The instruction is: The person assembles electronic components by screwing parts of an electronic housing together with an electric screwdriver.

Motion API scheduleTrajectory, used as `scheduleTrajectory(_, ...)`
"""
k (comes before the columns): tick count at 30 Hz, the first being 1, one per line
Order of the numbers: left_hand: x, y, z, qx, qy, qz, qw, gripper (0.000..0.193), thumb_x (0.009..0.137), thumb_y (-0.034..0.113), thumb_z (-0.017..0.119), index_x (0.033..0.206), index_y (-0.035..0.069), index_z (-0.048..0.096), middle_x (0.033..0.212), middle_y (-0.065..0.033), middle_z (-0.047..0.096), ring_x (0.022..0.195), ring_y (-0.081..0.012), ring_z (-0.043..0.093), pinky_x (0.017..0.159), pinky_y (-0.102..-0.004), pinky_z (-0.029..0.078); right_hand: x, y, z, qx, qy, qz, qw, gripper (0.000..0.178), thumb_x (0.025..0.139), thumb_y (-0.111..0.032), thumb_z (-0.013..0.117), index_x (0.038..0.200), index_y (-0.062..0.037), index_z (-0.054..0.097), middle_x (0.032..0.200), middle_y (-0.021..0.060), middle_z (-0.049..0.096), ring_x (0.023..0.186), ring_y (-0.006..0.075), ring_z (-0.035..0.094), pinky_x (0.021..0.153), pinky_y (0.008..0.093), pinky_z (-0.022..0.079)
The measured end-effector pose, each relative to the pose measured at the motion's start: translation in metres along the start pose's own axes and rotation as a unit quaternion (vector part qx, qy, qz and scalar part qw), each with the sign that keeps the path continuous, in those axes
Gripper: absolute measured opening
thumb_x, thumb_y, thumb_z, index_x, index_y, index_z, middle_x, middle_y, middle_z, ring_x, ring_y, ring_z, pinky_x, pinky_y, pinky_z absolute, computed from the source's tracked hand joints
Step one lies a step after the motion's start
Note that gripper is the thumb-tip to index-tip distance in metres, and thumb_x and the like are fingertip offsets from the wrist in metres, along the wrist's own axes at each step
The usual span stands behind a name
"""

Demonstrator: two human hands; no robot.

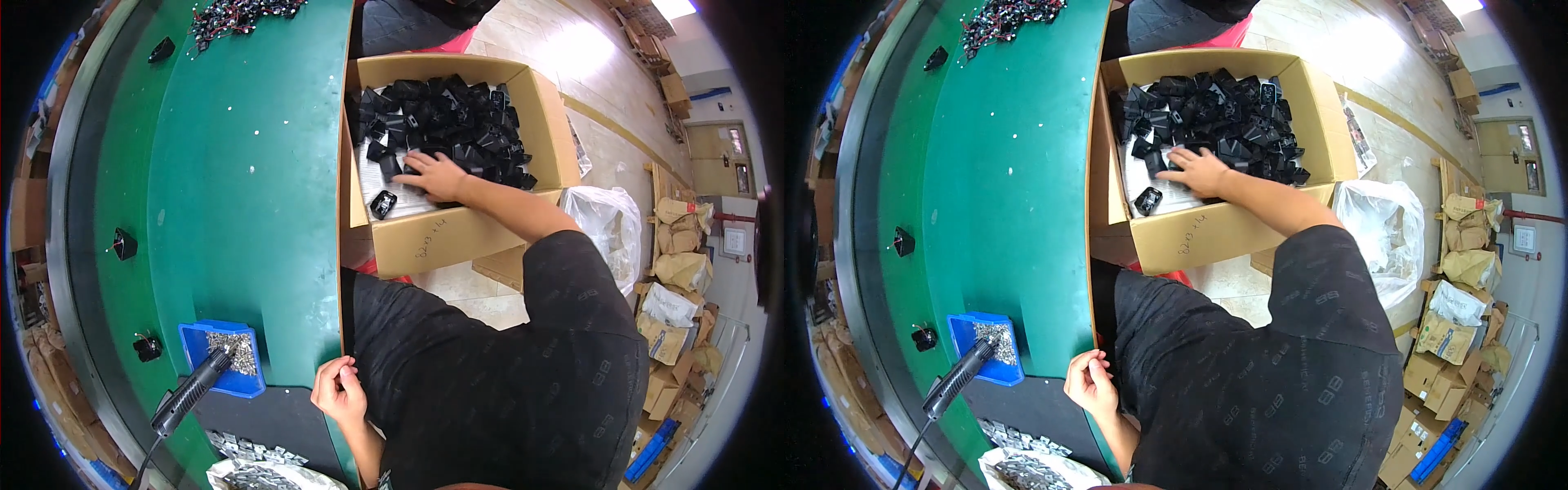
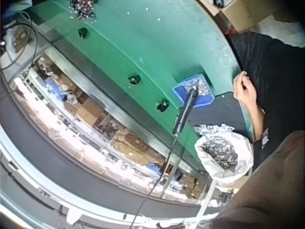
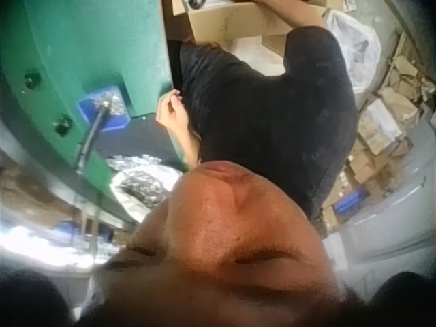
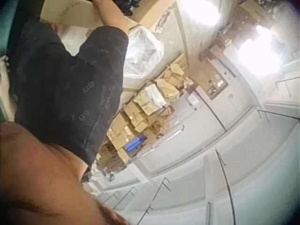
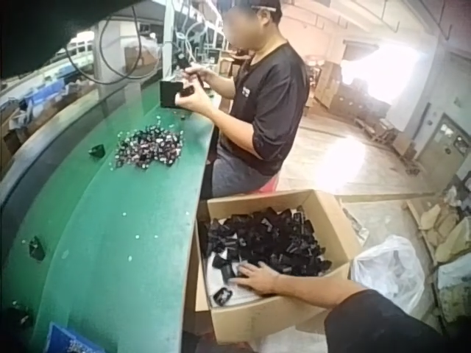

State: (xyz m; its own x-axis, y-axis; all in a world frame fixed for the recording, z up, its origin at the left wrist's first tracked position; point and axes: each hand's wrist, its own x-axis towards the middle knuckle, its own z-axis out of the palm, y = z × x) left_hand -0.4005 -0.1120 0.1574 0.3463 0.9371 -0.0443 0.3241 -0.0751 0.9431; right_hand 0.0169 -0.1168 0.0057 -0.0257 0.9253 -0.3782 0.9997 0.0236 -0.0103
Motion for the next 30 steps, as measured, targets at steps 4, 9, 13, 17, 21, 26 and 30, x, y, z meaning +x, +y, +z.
scheduleTrajectory(4, 0.001, -0.002, -0.001, 0.003, -0.012, 0.015, 1.0, 0.011, 0.084, -0.004, 0.054, 0.088, -0.004, 0.064, 0.081, -0.0127, 0.065, 0.058, -0.0122, 0.059, 0.049, -0.0201, 0.047, -0.043, 0.032, -0.001, -0.065, 0.007, -0.005, 0.998, 0.027, 0.071, -0.028, 0.072, 0.095, -0.015, 0.067, 0.153, 0.0041, 0.022, 0.14, 0.0263, 0.02, 0.082, 0.0447, 0.046)
scheduleTrajectory(9, 0.002, 0.001, -0.001, 0.001, -0.021, 0.009, 1.0, 0.011, 0.082, -0.004, 0.055, 0.087, -0.004, 0.065, 0.078, -0.0138, 0.066, 0.059, -0.0146, 0.061, 0.052, -0.0231, 0.049, -0.06, 0.046, -0.015, -0.086, -0.047, 0.022, 0.995, 0.036, 0.071, -0.03, 0.072, 0.103, -0.0158, 0.067, 0.151, 0.0086, 0.024, 0.138, 0.0292, 0.024, 0.087, 0.0427, 0.044)
scheduleTrajectory(13, 0.001, 0.001, -0.001, -0.009, -0.018, 0.013, 1.0, 0.01, 0.082, -0.004, 0.056, 0.087, -0.004, 0.065, 0.079, -0.014, 0.066, 0.059, -0.0148, 0.061, 0.052, -0.0232, 0.048, -0.067, 0.053, -0.024, -0.126, -0.104, 0.07, 0.984, 0.045, 0.073, -0.031, 0.07, 0.116, -0.0213, 0.062, 0.15, 0.0152, 0.023, 0.123, 0.0312, 0.042, 0.091, 0.0401, 0.043)
scheduleTrajectory(17, 0.001, -0.001, -0.003, -0.01, -0.012, 0.011, 1.0, 0.009, 0.082, -0.003, 0.057, 0.087, -0.004, 0.064, 0.078, -0.014, 0.066, 0.059, -0.0151, 0.061, 0.052, -0.0234, 0.049, -0.058, 0.058, -0.057, -0.056, -0.186, 0.25, 0.948, 0.041, 0.08, -0.028, 0.062, 0.12, -0.0216, 0.061, 0.137, 0.0127, 0.045, 0.107, 0.0273, 0.06, 0.086, 0.0396, 0.048)
scheduleTrajectory(21, 0.001, -0.001, -0.003, -0.01, -0.022, 0.023, 0.999, 0.009, 0.082, -0.002, 0.057, 0.086, -0.004, 0.064, 0.078, -0.0141, 0.066, 0.059, -0.0157, 0.061, 0.053, -0.0237, 0.049, -0.034, 0.081, -0.084, -0.072, -0.209, 0.336, 0.915, 0.025, 0.081, -0.026, 0.062, 0.098, -0.011, 0.072, 0.104, 0.008, 0.069, 0.098, 0.0238, 0.066, 0.077, 0.0377, 0.054)
scheduleTrajectory(26, 0.0, 0.002, -0.003, -0.005, -0.026, 0.023, 0.999, 0.009, 0.082, -0.001, 0.056, 0.086, -0.004, 0.064, 0.078, -0.0142, 0.066, 0.059, -0.016, 0.061, 0.053, -0.0237, 0.049, 0.019, 0.016, -0.067, 0.097, -0.048, 0.078, 0.991, 0.028, 0.076, -0.026, 0.066, 0.099, -0.0106, 0.068, 0.101, 0.0107, 0.067, 0.094, 0.0305, 0.065, 0.077, 0.0422, 0.053)
scheduleTrajectory(30, 0.001, -0.003, -0.001, 0.0, -0.034, 0.038, 0.999, 0.009, 0.085, -0.002, 0.054, 0.086, -0.004, 0.063, 0.08, -0.0135, 0.065, 0.058, -0.0133, 0.059, 0.05, -0.0213, 0.047, 0.061, -0.043, -0.013, 0.198, -0.013, -0.078, 0.977, 0.05, 0.072, -0.03, 0.073, 0.117, -0.0148, 0.059, 0.113, 0.0129, 0.059, 0.105, 0.0336, 0.058, 0.088, 0.0423, 0.048)
